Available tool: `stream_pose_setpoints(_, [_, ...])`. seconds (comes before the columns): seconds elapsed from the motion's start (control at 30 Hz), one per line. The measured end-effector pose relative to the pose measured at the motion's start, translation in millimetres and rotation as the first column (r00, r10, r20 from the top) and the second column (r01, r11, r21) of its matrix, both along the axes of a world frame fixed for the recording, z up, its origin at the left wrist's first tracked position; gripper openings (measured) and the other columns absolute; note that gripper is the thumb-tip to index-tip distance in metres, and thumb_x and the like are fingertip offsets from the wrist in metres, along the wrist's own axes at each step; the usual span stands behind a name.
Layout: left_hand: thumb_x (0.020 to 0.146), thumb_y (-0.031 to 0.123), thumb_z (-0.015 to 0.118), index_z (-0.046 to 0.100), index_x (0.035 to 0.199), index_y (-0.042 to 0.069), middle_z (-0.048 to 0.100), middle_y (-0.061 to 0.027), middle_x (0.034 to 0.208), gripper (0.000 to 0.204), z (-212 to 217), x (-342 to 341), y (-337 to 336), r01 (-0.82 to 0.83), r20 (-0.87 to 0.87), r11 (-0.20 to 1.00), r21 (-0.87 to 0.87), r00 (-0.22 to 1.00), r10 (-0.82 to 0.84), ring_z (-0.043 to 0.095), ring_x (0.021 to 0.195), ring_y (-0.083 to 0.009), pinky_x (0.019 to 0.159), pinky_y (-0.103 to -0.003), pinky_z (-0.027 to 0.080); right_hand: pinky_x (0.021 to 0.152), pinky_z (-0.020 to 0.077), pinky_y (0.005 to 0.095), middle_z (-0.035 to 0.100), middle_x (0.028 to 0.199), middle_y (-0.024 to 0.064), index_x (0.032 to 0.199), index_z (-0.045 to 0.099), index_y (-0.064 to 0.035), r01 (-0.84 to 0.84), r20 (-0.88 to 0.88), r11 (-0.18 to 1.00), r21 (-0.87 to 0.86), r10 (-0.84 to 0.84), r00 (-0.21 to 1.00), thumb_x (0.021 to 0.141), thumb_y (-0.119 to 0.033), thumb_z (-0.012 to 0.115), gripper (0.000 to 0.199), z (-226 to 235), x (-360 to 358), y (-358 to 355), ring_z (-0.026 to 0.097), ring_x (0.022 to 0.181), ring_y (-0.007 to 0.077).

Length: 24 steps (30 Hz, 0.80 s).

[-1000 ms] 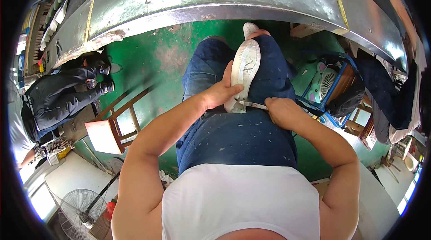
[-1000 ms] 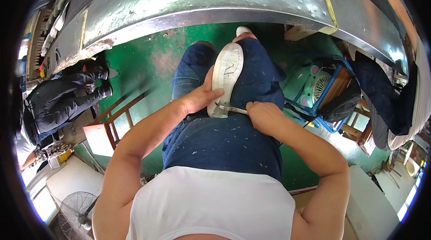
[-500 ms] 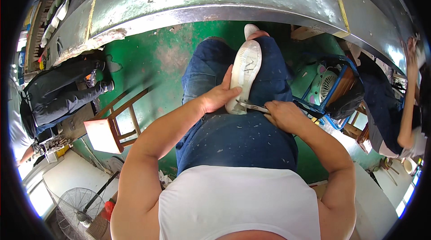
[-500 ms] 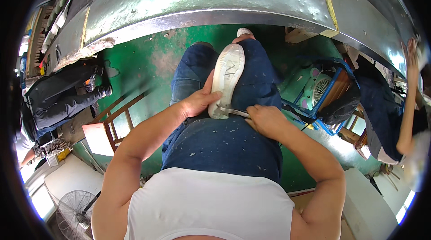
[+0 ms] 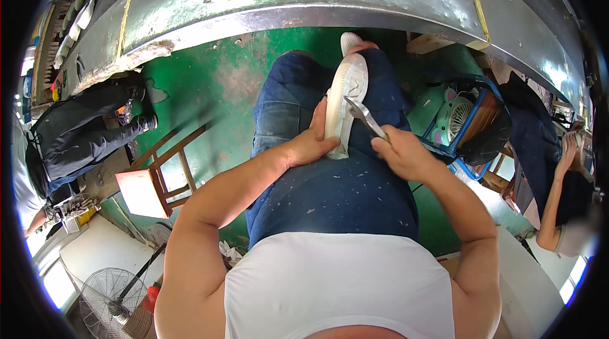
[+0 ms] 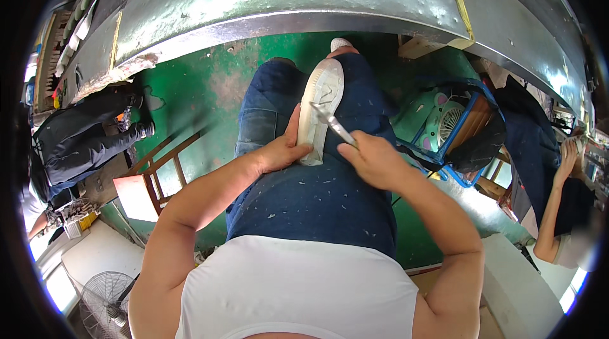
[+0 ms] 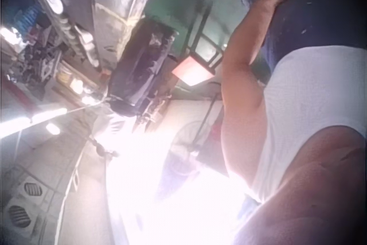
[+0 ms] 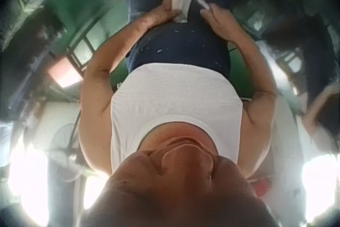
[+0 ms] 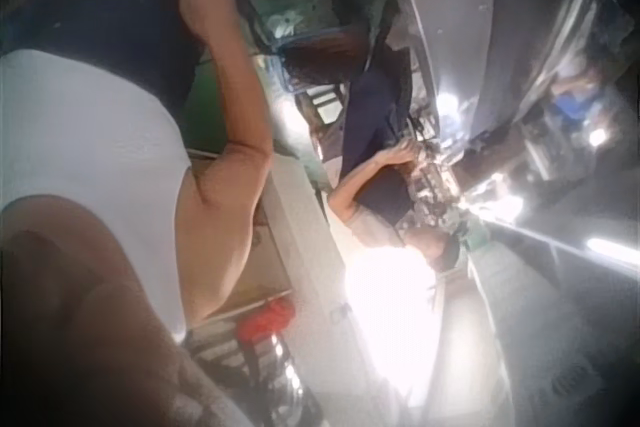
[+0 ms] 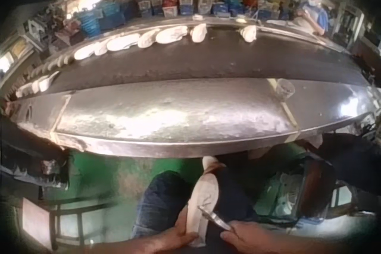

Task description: Pulling and securing the shoe upper material around the last using a pincer tool.

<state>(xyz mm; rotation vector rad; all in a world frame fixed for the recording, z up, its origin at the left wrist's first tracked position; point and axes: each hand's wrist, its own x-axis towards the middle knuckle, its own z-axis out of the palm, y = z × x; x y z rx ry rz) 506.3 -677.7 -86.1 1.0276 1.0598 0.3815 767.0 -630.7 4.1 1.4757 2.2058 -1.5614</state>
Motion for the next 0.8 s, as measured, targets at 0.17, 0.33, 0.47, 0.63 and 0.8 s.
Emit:
stream_pose_setpoints(0.17, [0.089, 0.014, 0.063, -0.028, 0.152, 0.011, 0.030, -0.0218, 0.154, 0.111, 4.2, -0.8, 1.1, -0.009, 0.068, 1.000, -0.012, 0.998, 0.010, 0.042, 0.135, -0.0266, 0.109, -0.031, 0.036, 0.079, 0.0503, 0.0516, 0.067, 0.096, 0.0243, 0.099, 0.058, 0.0021, -0.243, 0.207, 0.965, 0.100, 0.219, 0.953, 0.100, -0.039, 0.050, 0.042, -31.0, -20.2, -7.5, 0.065, 0.090, 0.0433])
stream_pose_setpoints(0.33, [0.085, 0.010, 0.068, -0.028, 0.152, 0.010, 0.034, -0.0212, 0.151, 0.117, 3.9, -1.0, -1.8, -0.018, 0.128, 0.999, -0.044, 0.991, 0.023, 0.045, 0.131, -0.0261, 0.107, -0.031, 0.039, 0.080, 0.0503, 0.0511, 0.067, 0.099, 0.0252, 0.101, 0.059, 0.0021, -0.243, 0.105, 0.961, 0.129, 0.231, 0.967, 0.101, -0.038, 0.049, 0.041, -33.3, -17.2, -16.7, 0.065, 0.092, 0.0434])
stream_pose_setpoints(0.47, [0.084, 0.006, 0.069, -0.027, 0.153, 0.014, 0.033, -0.0165, 0.152, 0.118, 1.4, -6.1, -1.5, -0.033, 0.185, 0.992, -0.126, 0.981, 0.056, 0.041, 0.133, -0.0232, 0.111, -0.032, 0.035, 0.081, 0.0497, 0.0515, 0.067, 0.096, 0.0256, 0.098, 0.059, 0.0018, -0.297, 0.201, 0.954, -0.021, 0.296, 0.934, 0.101, -0.038, 0.048, 0.041, -14.6, -26.2, -1.7, 0.064, 0.092, 0.0440])
stream_pose_setpoints(0.63, [0.083, 0.007, 0.071, -0.012, 0.156, 0.011, 0.035, -0.0145, 0.151, 0.111, 7.2, -6.6, 0.8, -0.037, 0.174, 0.997, -0.071, 0.984, 0.049, 0.040, 0.135, -0.0225, 0.113, -0.033, 0.032, 0.079, 0.0488, 0.0522, 0.067, 0.090, 0.0252, 0.100, 0.061, 0.0006, -0.300, 0.198, 0.953, 0.050, 0.285, 0.938, 0.101, -0.040, 0.047, 0.043, -17.6, -23.3, -1.5, 0.064, 0.089, 0.0449])
stream_pose_setpoints(0.8, [0.087, 0.049, 0.068, 0.055, 0.115, -0.005, 0.056, -0.0284, 0.128, 0.063, 23.3, 11.2, 43.7, -0.068, -0.555, 0.970, 0.231, 0.810, 0.189, 0.056, 0.121, -0.0381, 0.098, -0.042, 0.048, 0.078, 0.0484, 0.0503, 0.066, 0.090, 0.0239, 0.103, 0.061, 0.0001, -0.091, 0.060, 0.996, 0.025, 0.089, 0.994, 0.101, -0.038, 0.049, 0.040, -0.3, 7.1, 17.9, 0.063, 0.090, 0.0438])
